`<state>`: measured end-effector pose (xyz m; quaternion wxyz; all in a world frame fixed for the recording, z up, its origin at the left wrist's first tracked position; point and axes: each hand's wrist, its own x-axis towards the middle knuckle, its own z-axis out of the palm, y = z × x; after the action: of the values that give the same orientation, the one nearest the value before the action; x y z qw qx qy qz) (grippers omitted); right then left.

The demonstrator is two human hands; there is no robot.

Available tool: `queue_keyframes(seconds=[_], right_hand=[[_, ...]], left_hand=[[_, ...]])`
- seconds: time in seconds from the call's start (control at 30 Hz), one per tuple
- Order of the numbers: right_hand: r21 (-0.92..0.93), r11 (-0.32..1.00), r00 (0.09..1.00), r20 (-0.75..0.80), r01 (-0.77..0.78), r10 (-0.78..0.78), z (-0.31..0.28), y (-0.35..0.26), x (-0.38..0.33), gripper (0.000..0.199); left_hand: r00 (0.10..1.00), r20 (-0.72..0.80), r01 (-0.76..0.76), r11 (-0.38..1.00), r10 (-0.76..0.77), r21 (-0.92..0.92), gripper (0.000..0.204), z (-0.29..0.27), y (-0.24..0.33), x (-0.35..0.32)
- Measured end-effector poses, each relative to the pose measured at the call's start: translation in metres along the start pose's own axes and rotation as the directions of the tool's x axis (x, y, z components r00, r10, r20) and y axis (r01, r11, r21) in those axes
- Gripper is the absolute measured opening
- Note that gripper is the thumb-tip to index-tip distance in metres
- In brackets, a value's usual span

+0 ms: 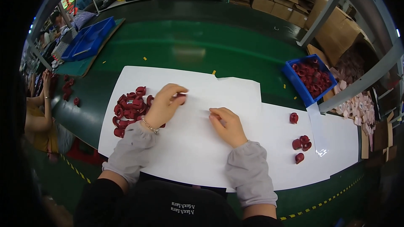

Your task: The recorder is manually assembling small silver components into red plastic housings at a factory workbench.

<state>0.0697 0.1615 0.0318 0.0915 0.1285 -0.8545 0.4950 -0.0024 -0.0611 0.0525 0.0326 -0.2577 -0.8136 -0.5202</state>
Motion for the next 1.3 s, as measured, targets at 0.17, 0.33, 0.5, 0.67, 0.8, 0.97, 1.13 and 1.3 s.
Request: queue_keyframes(seconds=[0.17, 0.33, 0.5, 0.67, 0.8, 0.97, 1.13, 1.3], right_hand=[[0.565, 0.771, 0.952, 0.098, -0.293, 0.29, 0.014, -0.007, 0.001, 0.028], [0.678, 0.675, 0.947, 0.102, -0.291, 0.305, 0.014, -0.007, 0.002, 0.035], [0.606, 0.782, 0.982, -0.011, -0.145, 0.19, 0.018, 0.002, -0.001, 0.037], [0.351, 0.929, 0.991, -0.012, -0.119, 0.132, 0.013, -0.003, -0.003, 0.043], [0.368, 0.928, 0.997, -0.023, -0.064, 0.077, 0.015, -0.003, -0.005, 0.042], [0.475, 0.88, 0.999, 0.041, -0.01, -0.011, 0.012, -0.003, -0.004, 0.041], [0.489, 0.861, 0.989, 0.101, -0.144, 0.108, 0.012, -0.007, -0.006, 0.035], [0.608, 0.757, 0.969, 0.096, -0.239, 0.228, 0.009, -0.007, -0.007, 0.041]], left_hand=[[1.0, 0.004, -0.002, 0.763, 0.006, -0.647, 0.034, 0.049, -0.002, -0.01], [0.977, 0.14, -0.037, 0.774, 0.161, -0.632, 0.051, 0.056, -0.007, -0.018], [0.997, 0.068, 0.082, 0.63, -0.047, -0.772, 0.045, 0.06, -0.006, -0.02], [0.929, 0.37, 0.217, 0.852, -0.03, -0.476, 0.033, 0.049, -0.012, -0.019], [0.913, 0.409, 0.288, 0.714, -0.003, -0.638, 0.031, 0.055, -0.013, -0.025], [0.887, 0.459, 0.219, 0.827, 0.052, -0.518, 0.029, 0.052, -0.01, -0.024], [0.865, 0.495, 0.185, 0.862, 0.085, -0.472, 0.027, 0.053, -0.012, -0.023], [0.872, 0.478, 0.22, 0.787, 0.106, -0.577, 0.028, 0.052, -0.008, -0.025]])
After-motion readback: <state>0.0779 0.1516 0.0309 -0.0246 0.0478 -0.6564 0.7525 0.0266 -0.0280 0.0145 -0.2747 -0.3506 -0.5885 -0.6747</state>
